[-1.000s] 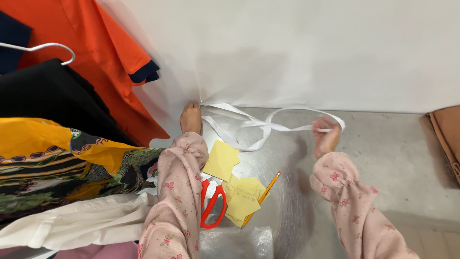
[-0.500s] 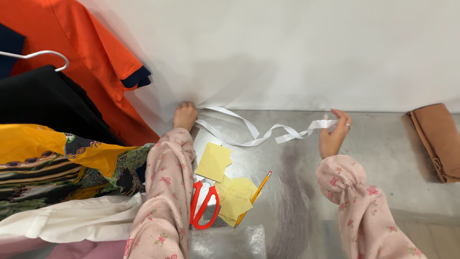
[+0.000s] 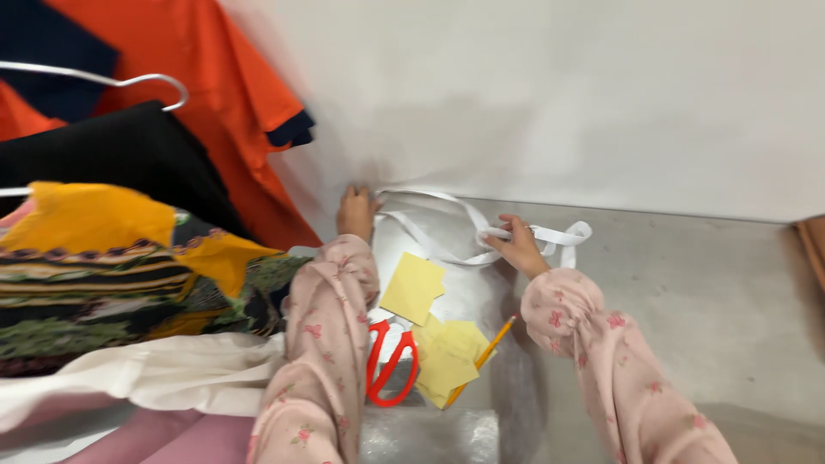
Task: The person wraps a folded brown garment in a clear plastic bag, places it into a cardboard box, and closes the box. They then secure the box by wrapping a white ribbon around it and tying a bow on top.
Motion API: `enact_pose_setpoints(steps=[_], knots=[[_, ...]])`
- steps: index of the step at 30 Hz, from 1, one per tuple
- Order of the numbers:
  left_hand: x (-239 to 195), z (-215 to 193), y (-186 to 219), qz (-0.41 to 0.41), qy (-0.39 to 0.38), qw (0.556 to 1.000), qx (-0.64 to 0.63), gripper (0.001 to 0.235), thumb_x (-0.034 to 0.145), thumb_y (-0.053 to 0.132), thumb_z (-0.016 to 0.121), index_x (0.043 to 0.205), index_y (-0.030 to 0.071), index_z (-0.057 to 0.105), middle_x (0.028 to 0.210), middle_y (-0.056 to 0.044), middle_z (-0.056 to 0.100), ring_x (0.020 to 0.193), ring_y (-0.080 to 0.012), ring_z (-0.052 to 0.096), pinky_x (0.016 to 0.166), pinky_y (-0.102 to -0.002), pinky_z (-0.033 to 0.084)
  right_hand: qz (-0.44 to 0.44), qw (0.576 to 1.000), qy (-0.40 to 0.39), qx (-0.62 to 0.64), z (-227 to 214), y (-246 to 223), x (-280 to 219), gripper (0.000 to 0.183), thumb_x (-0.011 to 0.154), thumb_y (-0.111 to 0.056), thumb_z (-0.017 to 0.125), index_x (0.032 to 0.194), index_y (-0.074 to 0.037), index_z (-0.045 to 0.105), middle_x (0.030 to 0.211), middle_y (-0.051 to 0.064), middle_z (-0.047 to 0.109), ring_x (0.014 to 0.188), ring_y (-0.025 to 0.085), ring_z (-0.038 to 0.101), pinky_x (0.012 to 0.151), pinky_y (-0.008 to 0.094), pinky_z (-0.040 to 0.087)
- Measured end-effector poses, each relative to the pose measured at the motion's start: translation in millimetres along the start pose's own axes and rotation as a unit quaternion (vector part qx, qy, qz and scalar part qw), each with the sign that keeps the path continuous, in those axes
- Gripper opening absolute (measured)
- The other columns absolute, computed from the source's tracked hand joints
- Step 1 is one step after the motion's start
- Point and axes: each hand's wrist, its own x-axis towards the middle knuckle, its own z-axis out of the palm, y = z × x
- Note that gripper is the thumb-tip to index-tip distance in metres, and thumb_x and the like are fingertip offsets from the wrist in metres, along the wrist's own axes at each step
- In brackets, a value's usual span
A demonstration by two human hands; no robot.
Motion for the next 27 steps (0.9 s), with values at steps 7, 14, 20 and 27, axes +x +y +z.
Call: enact_pose_setpoints(steps=[7, 14, 20, 27], knots=[[14, 93, -23, -0.226, 0.035, 0.923, -0.308, 0.026, 0.081, 0.042, 0.077, 0.098, 0.022, 0.078, 0.089, -0.002, 0.076, 0.093, -0.0292, 0.073, 0.081, -0.038, 0.058, -0.025, 0.998, 0.055, 0.017, 33, 27, 25, 0.036, 0.081, -0.024, 0.082, 0.116, -0.022, 0.072, 0.108, 0.014, 0.053, 0.111, 0.036, 0.056, 0.101, 0.043, 0.043], [-7, 54, 17, -0.206, 0.189, 0.909, -0.308, 0.010, 0.085, 0.018, 0.069, 0.076, 0.013, 0.066, 0.077, -0.004, 0.060, 0.079, -0.0299, 0.069, 0.076, -0.043, 0.057, -0.034, 0.993, 0.097, -0.062, 38, 16, 17, 0.019, 0.093, -0.031, 0.074, 0.108, -0.019, 0.071, 0.108, 0.005, 0.059, 0.111, 0.029, 0.059, 0.102, 0.044, 0.041], [-28, 10, 41, -0.160, 0.207, 0.929, -0.263, 0.010, 0.095, 0.006, 0.062, 0.085, 0.008, 0.058, 0.087, -0.006, 0.057, 0.088, -0.0360, 0.069, 0.079, -0.048, 0.059, -0.039, 0.992, 0.080, 0.085, 28, 11, 5, 0.021, 0.093, -0.016, 0.071, 0.112, -0.009, 0.068, 0.099, 0.013, 0.063, 0.101, 0.029, 0.061, 0.094, 0.043, 0.046], [-49, -34, 65, -0.077, 0.215, 0.936, -0.267, 0.007, 0.106, 0.013, 0.050, 0.101, 0.010, 0.054, 0.104, -0.004, 0.054, 0.100, -0.0345, 0.068, 0.086, -0.045, 0.058, 0.034, 0.954, 0.030, 0.296, 10, 37, -1, 0.026, 0.089, -0.004, 0.058, 0.112, -0.012, 0.066, 0.091, -0.001, 0.059, 0.087, 0.011, 0.057, 0.081, 0.025, 0.047]])
